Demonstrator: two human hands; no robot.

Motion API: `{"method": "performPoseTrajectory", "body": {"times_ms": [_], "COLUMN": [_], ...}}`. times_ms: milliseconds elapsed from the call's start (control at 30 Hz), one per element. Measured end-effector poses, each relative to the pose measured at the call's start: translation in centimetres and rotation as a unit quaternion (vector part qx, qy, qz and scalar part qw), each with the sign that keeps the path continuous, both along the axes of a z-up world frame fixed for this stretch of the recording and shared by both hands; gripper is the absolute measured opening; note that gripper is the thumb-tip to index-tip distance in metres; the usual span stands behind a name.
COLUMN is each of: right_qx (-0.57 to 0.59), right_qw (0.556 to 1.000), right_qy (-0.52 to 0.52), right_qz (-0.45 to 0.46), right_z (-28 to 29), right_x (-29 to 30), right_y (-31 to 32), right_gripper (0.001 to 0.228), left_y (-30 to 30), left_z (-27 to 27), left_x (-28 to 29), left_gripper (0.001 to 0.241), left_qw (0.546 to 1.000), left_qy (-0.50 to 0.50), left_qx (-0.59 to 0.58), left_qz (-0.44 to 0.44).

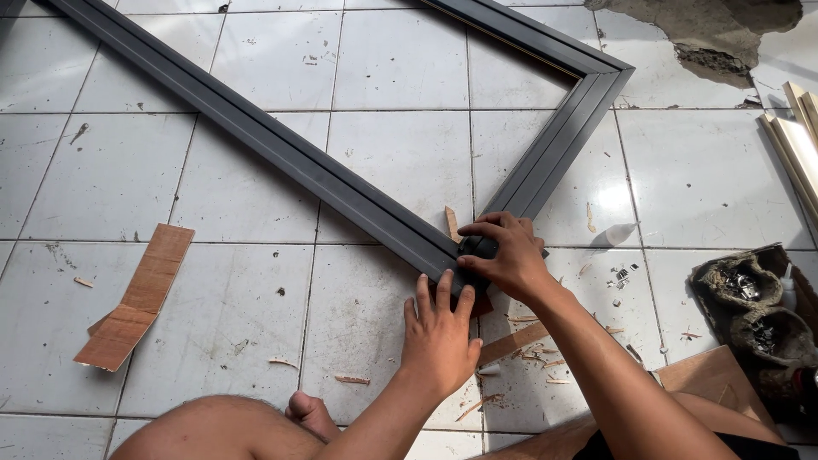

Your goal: The person is securing the corner of a large frame using wooden blocks, glue, and a hammer, then trimming the wood with a utility knife.

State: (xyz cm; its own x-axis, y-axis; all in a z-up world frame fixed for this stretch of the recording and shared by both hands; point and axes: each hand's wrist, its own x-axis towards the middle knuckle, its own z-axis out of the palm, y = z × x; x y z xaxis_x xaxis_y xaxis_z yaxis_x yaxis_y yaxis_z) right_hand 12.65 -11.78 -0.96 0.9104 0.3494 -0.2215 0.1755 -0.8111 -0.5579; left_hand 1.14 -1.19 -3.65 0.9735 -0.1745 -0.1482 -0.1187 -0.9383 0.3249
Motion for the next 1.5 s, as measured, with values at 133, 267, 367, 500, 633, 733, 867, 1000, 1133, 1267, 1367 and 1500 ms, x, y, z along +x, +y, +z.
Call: {"method": "performPoseTrajectory", "body": {"times_ms": [133,267,367,500,633,733,867,1000,1133,1267,1367,1500], "right_qx": [0.033,0.093,0.144,0.181,0.162,0.114,0.123,0.139,0.139,0.134,0.118,0.075], "right_qw": [0.999,0.988,0.981,0.981,0.984,0.983,0.974,0.967,0.977,0.981,0.985,0.994], "right_qy": [-0.022,-0.032,-0.026,0.003,-0.071,-0.139,-0.168,-0.195,-0.158,-0.137,-0.127,-0.08], "right_qz": [-0.024,-0.119,-0.128,-0.075,-0.029,0.03,0.085,0.088,0.048,0.025,0.024,0.01], "right_z": [0.2,0.8,1.1,1.5,0.5,-0.7,-1.7,-1.8,-1.2,-0.5,-0.2,0.5], "right_x": [-0.5,-0.4,-0.5,-1.0,-1.0,-0.7,-0.4,-0.5,-0.6,-0.5,-0.5,-0.5], "right_y": [0.5,0.1,0.0,0.3,0.0,-0.2,-0.7,-0.8,-0.8,-0.5,-0.4,-0.2], "right_gripper": [0.015,0.015,0.016,0.017,0.018,0.01,0.017,0.029,0.047,0.05,0.049,0.05], "left_y": [0.0,0.1,0.1,0.0,0.0,0.0,0.1,0.0,0.1,0.0,0.1,0.0], "left_z": [0.1,0.3,0.3,-0.3,-0.2,-0.1,0.0,0.0,-0.1,0.0,-0.1,0.0], "left_x": [0.0,0.1,0.1,-0.1,-0.2,-0.1,0.0,0.0,0.0,0.0,0.0,-0.1], "left_gripper": [0.068,0.067,0.067,0.067,0.067,0.068,0.068,0.068,0.068,0.068,0.069,0.067], "left_qw": [1.0,1.0,1.0,1.0,1.0,0.999,1.0,1.0,1.0,1.0,1.0,1.0], "left_qy": [0.006,0.007,0.009,-0.024,-0.018,-0.028,-0.023,-0.021,-0.02,-0.005,-0.017,-0.016], "left_qx": [0.0,0.004,0.007,0.017,0.018,0.021,0.016,0.017,0.019,0.012,0.015,0.017], "left_qz": [0.0,0.0,-0.002,-0.003,-0.002,-0.003,-0.004,-0.004,-0.004,-0.003,-0.004,-0.003]}}
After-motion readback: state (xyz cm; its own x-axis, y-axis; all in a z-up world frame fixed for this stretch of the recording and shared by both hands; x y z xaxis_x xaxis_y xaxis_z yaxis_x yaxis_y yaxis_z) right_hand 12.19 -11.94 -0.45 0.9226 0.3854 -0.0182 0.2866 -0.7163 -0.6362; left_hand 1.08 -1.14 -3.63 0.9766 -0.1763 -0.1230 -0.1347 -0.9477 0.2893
